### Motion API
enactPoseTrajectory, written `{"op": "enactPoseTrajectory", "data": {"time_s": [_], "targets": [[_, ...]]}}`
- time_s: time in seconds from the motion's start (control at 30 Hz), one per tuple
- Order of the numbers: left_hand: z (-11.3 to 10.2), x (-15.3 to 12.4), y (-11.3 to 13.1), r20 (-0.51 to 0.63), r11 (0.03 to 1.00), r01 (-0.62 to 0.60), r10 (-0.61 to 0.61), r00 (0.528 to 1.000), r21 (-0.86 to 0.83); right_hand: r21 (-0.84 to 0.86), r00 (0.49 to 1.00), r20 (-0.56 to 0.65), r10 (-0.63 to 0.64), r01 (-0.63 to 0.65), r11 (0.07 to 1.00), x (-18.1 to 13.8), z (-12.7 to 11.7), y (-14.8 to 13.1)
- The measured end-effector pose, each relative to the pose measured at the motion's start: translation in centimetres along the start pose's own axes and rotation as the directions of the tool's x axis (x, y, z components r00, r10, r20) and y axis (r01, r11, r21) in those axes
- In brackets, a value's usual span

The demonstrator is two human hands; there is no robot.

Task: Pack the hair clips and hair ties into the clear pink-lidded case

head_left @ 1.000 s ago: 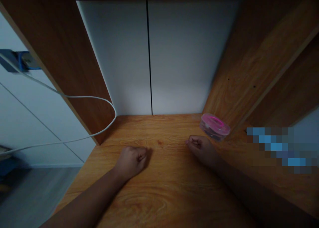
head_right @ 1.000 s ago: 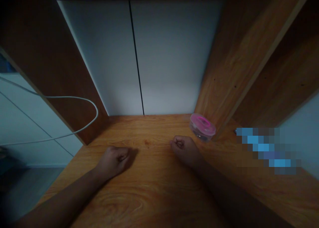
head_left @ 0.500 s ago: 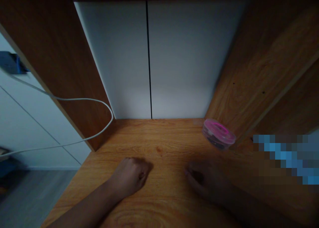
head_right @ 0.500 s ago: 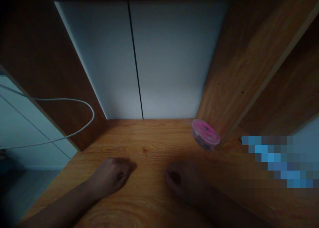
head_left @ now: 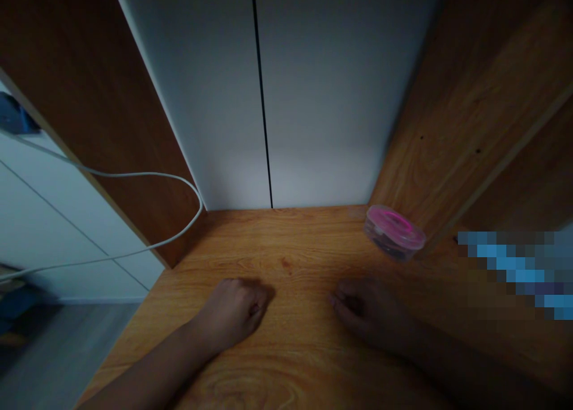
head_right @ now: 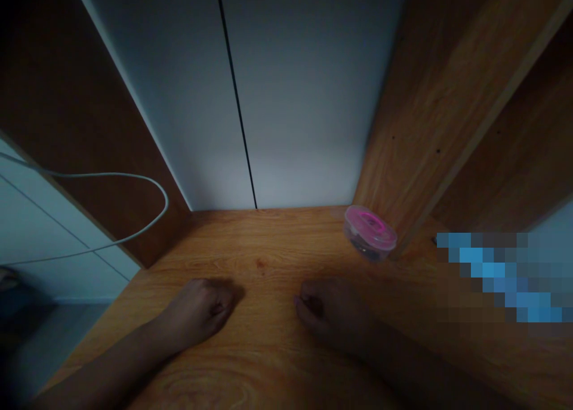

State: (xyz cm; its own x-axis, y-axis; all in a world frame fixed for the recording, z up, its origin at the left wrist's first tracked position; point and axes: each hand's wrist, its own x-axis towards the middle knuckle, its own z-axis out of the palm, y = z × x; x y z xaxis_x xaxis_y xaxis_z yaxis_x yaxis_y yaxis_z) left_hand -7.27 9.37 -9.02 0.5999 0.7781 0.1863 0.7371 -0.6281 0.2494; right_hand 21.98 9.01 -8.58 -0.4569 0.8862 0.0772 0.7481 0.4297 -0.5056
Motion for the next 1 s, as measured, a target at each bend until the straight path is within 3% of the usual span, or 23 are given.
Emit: {"op": "enactPoseTrajectory", "data": {"time_s": [0.37, 0.63, 1.0], "targets": [[0.05, -0.16, -0.27, 0.042, 0.998, 0.034, -0.032, 0.999, -0.056, -0.095, 0.999, 0.049, -0.010, 0.014, 0.995, -0.01, -0.13, -0.73], [0.01, -0.16, -0.24, 0.043, 0.999, 0.047, -0.046, 0.998, -0.025, -0.272, 0.997, 0.064, -0.041, 0.057, 0.961, -0.17, 0.17, -0.64], [0.14, -0.27, -0.41, 0.059, 0.997, 0.063, -0.061, 0.996, -0.034, -0.240, 0.991, 0.096, -0.091, 0.112, 0.964, -0.17, -0.01, -0.76]]}}
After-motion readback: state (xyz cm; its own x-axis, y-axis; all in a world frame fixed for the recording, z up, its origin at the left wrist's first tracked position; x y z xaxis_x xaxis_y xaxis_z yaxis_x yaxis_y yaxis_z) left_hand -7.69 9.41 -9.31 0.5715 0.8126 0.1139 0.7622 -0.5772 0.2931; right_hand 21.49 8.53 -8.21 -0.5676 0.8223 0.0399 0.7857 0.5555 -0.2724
